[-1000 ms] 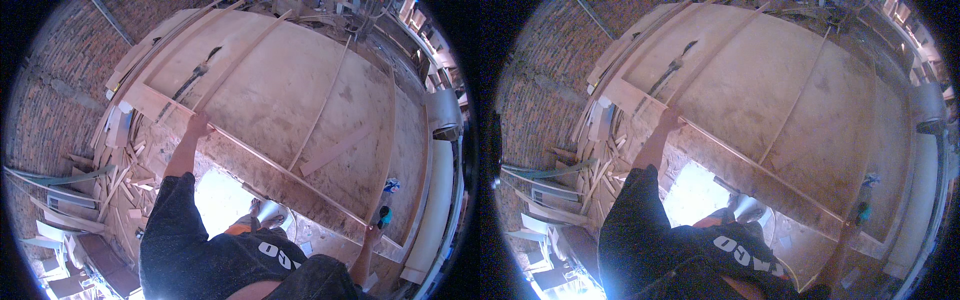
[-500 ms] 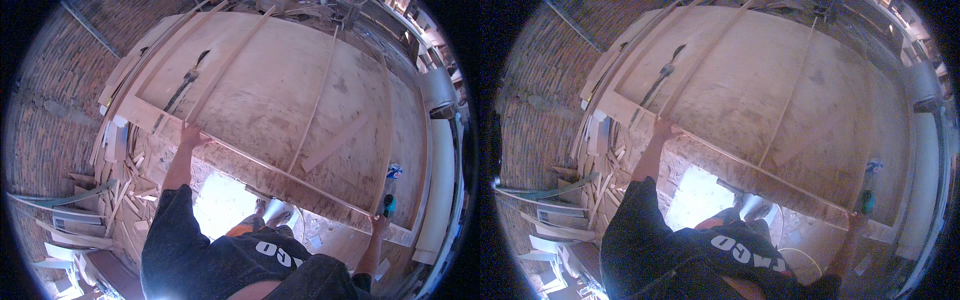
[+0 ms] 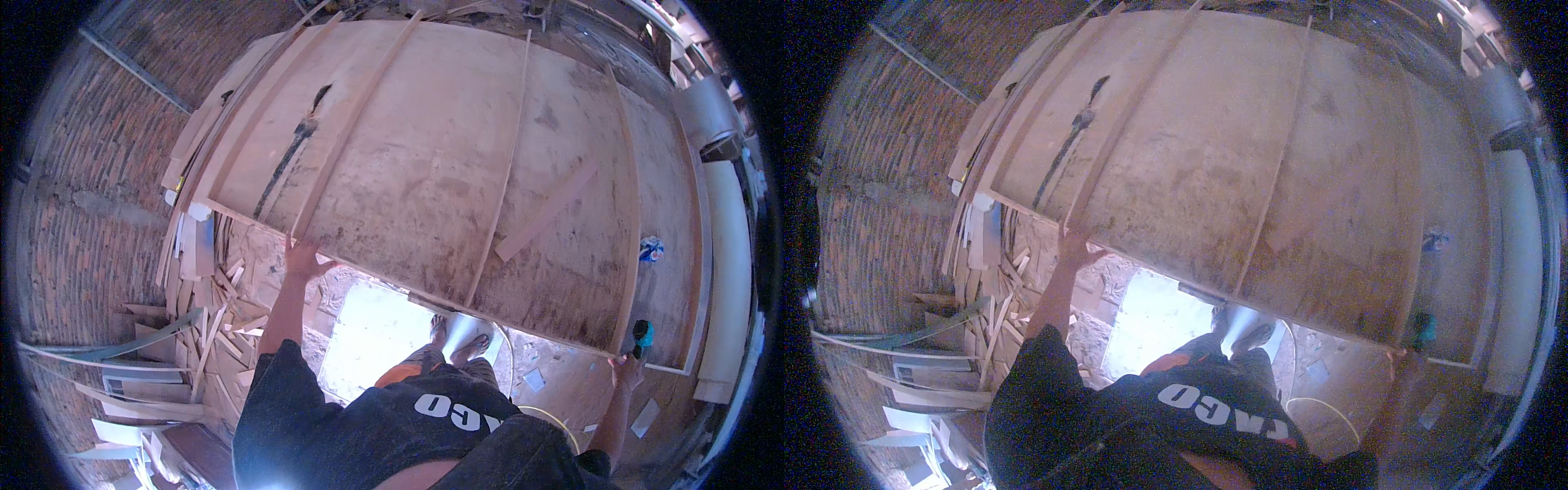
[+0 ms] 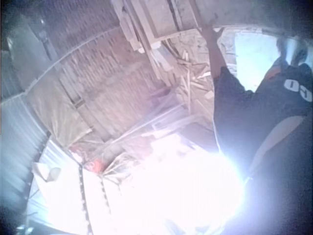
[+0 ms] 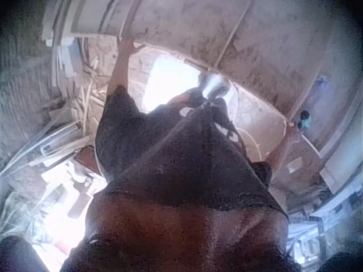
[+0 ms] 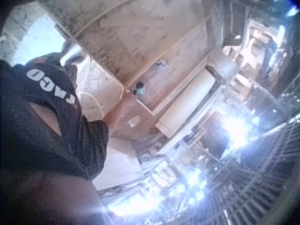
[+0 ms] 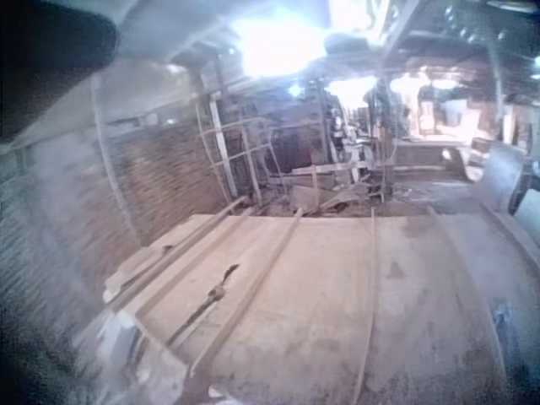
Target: The person assembles a wooden frame by positioning thin wooden strips and securing them with a pneumatic nail gun. They repeatedly align and fasten the strips to a larger plywood base, moving around the structure to reach different sections.
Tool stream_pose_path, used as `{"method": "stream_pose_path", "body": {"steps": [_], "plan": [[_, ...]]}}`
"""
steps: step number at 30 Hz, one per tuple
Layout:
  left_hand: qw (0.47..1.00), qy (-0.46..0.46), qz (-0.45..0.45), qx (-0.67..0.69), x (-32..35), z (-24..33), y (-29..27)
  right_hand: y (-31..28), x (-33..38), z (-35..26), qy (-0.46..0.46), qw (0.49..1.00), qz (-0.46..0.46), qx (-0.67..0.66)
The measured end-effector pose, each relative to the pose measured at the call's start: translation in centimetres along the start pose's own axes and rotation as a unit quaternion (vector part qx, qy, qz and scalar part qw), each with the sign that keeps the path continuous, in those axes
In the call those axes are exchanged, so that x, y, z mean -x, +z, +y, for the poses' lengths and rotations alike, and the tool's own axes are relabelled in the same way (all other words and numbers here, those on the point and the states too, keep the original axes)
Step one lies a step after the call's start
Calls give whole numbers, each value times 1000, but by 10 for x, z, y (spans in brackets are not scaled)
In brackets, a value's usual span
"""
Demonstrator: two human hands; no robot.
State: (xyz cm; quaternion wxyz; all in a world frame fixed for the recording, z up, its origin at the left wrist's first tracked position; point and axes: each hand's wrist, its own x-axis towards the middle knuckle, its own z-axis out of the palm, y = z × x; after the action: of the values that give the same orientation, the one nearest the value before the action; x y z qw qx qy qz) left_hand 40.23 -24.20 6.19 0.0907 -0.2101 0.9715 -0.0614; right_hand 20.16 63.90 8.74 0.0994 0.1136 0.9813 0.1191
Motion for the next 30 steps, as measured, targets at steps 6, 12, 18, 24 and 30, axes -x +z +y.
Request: {"method": "stream_pose_path", "body": {"steps": [6,12,18,24,30], "plan": [[999,18,28,-9,49,-21,42,1,47,23,3,1000,-3,-17],[998,42,44,2,94,-21,37,11,87,41,18,998,28,-56],[998,40,38,-11,131,-15,36,48,99,77,2,996,55,-68],[999,21,-8,-26,155,-9,31,47,105,87,2,993,24,-113],[999,21,-9,-49,165,-12,32,24,114,75,29,994,-50,-92]]}}
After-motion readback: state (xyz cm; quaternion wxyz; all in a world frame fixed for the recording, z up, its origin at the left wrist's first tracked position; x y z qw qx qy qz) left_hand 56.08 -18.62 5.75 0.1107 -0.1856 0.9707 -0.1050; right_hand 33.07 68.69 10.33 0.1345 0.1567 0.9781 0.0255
